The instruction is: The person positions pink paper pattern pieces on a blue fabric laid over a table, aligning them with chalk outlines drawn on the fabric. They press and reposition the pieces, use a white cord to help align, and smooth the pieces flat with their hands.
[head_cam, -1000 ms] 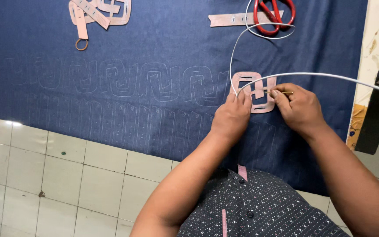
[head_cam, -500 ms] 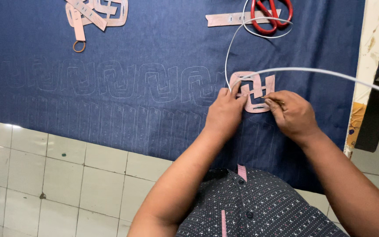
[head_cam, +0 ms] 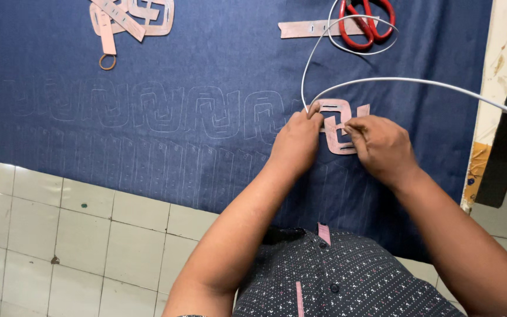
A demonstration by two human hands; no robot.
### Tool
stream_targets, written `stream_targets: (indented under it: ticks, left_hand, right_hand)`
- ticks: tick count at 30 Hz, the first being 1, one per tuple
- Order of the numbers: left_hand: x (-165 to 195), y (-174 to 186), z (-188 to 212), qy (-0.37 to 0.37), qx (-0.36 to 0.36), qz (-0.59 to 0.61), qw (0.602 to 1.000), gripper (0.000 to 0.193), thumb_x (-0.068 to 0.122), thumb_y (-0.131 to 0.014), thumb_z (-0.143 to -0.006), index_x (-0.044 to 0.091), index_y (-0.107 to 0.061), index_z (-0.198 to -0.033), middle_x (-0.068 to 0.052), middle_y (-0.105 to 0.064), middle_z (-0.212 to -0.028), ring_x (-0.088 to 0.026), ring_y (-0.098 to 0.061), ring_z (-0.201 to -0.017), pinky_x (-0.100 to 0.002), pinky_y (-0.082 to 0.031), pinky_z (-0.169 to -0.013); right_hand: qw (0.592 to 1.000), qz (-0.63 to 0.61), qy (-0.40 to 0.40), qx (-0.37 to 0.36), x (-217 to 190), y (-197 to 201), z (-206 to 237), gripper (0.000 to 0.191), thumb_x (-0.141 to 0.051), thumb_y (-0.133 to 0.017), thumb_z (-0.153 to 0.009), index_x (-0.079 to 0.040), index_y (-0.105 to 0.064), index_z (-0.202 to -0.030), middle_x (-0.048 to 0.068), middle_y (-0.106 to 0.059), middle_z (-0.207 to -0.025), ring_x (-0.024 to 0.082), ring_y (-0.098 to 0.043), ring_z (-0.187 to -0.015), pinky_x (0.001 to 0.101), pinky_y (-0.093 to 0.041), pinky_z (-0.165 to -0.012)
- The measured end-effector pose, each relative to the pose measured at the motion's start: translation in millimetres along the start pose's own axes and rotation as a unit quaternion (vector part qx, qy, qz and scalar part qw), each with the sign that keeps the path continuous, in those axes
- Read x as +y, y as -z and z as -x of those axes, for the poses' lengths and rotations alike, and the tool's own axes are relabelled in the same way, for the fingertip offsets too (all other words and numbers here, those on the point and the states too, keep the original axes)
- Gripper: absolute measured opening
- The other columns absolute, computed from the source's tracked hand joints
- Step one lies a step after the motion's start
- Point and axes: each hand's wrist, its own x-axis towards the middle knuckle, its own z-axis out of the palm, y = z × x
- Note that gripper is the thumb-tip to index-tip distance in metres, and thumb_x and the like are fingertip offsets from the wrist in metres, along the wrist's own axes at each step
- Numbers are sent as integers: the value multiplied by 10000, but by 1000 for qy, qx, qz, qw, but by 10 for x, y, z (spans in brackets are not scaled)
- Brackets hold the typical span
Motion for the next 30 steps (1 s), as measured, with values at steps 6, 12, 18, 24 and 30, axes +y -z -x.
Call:
stream_targets:
  ticks: [6,12,18,24,30]
  left_hand:
    - [-13,94,-5,-5,-2,-34,999,256,80,-550,-884,88,-645,-1122,-40,-634,-1338,-313,-645,-966,-441,-562,-803]
    - [-61,191,0,-3,-20,-63,998,276,175,-617,-916,153,-663,-1187,-12,-657,-1113,-284,-641,-912,-447,-528,-714]
    - [-85,212,13,4,-6,-13,1000,170,112,-647,-856,142,-672,-1022,25,-663,-1135,-269,-636,-918,-450,-490,-759]
    - [-125,209,22,15,-14,12,1000,87,100,-666,-837,138,-660,-915,43,-667,-1114,-266,-635,-907,-457,-479,-740]
    - [-184,187,14,-20,24,26,999,175,136,-688,-833,128,-670,-1008,31,-659,-1219,-287,-635,-886,-468,-485,-714]
  right_hand:
    - [999,-24,-38,-7,46,18,-129,170,-179,-680,-1017,-22,-740,-1045,131,-744,-1013,300,-725,-895,382,-576,-812]
    - [999,51,-3,-10,115,-35,-264,149,-173,-695,-1021,-31,-740,-1017,123,-744,-994,311,-720,-889,404,-570,-813]
    - [1000,5,21,23,98,-181,-386,117,-145,-691,-1016,-39,-735,-1042,120,-737,-1017,315,-717,-916,403,-570,-830]
    - [997,-72,23,7,-26,-312,-330,130,-122,-676,-991,-46,-744,-1071,120,-748,-1059,300,-729,-954,376,-575,-847]
    - [985,-126,-89,-74,-118,-198,-116,168,-152,-654,-996,-44,-749,-1082,99,-764,-1010,243,-755,-853,330,-582,-766]
